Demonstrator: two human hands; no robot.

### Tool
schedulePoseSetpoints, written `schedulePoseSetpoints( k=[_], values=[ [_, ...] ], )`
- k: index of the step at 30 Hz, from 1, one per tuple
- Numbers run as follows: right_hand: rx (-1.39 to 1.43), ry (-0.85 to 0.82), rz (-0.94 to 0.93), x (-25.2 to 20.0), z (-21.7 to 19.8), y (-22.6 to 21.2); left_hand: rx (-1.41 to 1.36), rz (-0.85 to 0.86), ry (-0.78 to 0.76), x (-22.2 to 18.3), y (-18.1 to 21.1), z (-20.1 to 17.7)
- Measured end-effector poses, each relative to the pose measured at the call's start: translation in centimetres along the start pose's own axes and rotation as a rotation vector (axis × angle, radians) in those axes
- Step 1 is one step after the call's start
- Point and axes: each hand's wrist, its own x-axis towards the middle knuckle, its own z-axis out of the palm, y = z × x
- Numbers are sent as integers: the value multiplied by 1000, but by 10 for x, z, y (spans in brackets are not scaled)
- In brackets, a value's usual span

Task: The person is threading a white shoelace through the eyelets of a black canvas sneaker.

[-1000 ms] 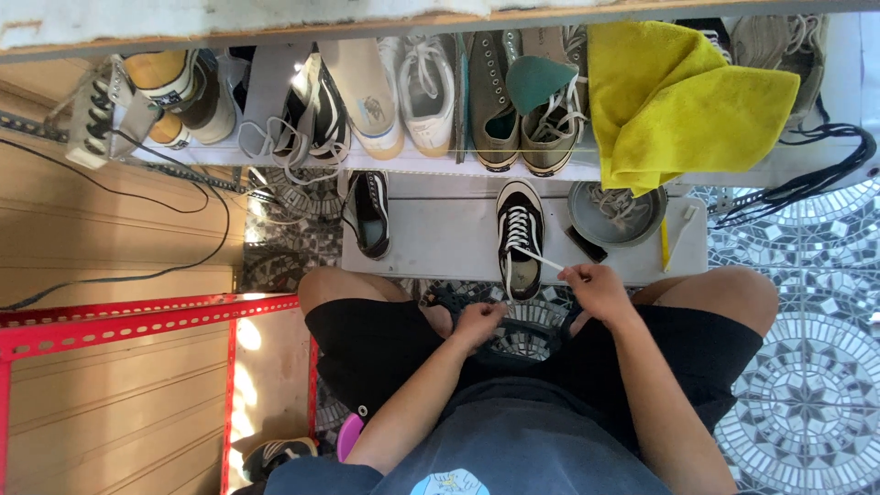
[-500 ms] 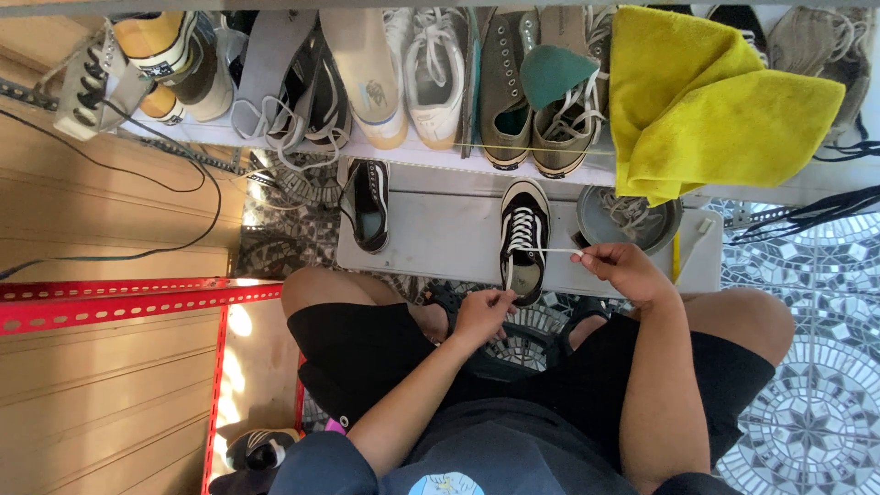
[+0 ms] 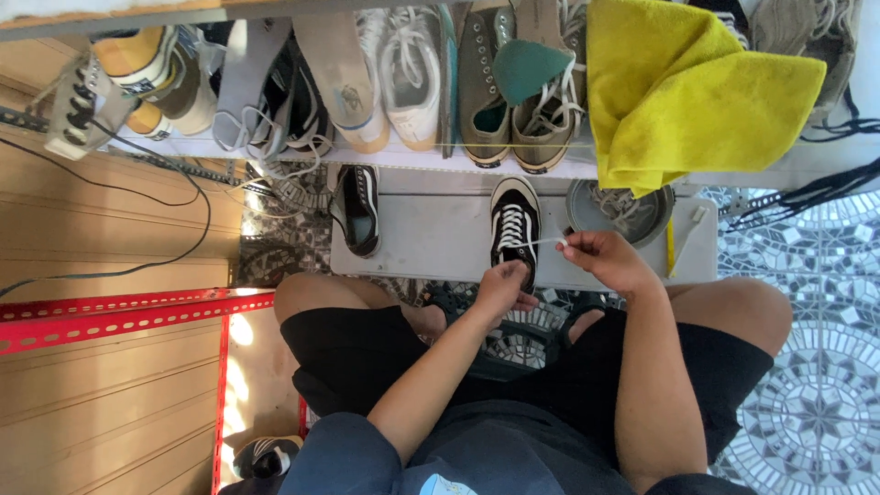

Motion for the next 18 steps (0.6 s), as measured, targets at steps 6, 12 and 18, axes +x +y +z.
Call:
schedulePoseSetpoints(
  k=[6, 12, 18],
  values=[
    [-118, 95, 1, 30, 6, 49, -147, -51, 26, 18, -11, 0],
    [-286, 165, -74, 42, 39, 47, -254, -71, 61, 31, -21, 1],
    [-342, 216, -114, 46, 62, 49, -294, -89, 53, 40, -25, -3]
  ],
)
